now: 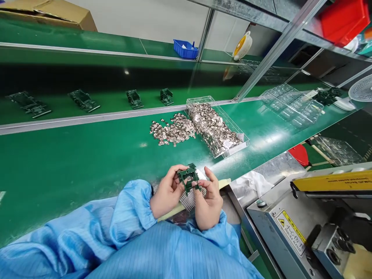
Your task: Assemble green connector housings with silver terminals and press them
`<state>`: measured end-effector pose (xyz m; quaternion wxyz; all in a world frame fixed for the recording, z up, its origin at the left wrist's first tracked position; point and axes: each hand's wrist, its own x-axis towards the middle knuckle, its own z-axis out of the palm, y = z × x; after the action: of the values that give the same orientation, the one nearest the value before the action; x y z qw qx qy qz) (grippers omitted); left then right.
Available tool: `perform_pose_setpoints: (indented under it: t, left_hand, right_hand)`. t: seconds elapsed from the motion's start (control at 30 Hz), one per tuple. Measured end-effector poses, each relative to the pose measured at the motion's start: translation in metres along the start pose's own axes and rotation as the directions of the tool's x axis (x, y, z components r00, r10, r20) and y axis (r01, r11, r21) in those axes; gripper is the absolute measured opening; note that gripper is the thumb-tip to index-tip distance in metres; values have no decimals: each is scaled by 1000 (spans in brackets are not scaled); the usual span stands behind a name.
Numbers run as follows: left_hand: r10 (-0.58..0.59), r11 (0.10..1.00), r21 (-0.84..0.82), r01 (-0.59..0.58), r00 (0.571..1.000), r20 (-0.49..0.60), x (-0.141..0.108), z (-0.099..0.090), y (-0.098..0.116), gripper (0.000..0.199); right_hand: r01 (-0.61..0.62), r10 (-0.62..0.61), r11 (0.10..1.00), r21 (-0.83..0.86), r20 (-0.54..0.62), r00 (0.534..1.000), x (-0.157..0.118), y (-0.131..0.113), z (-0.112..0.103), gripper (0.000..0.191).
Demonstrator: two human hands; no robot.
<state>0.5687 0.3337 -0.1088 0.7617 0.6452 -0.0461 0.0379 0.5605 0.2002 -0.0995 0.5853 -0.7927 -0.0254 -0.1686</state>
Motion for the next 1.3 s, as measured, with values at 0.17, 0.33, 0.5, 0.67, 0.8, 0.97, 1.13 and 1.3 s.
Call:
perform_pose_setpoints:
  t: [0.17,0.33,0.5,0.67,0.8,0.97,1.13,1.3]
  left_hand:
    - [25,999,38,-25,1000,-5,-3,0,2,29]
    - [-13,998,69,14,1000,-8,-6,1,1,30]
    - [2,999,42,-1,1000,-20,-9,2,2,30]
    - [10,999,51,-11,1000,18,-4,0,8,33]
    - [-29,991,135,11,991,130,-10,1,26,38]
    - [-159,947,322,-12,852,499,-18,16,55,45]
    - [-140,958,241,-156,479,867,16,109,86,54]
    - [169,870,7,-494,310,936,27,271,90,67]
  right_hand:
    - [-7,4,999,-53,-67,998,1,-4,21,18]
    - [16,-21,997,-81,-62,998,-1,-2,25,18]
    - [-115,122,984,138,-43,992,0,1,28,19]
    - [-172,134,906,387,123,983,4,0,19,33]
    - [11,-117,955,296,343,932,4,-17,-23,64]
    - [293,-322,946,141,289,901,-14,-51,-104,65]
    - [212,-211,976,47,-20,977,-79,-65,-213,65]
    - [1,-114,989,-149,-750,651,-164,-45,-315,60]
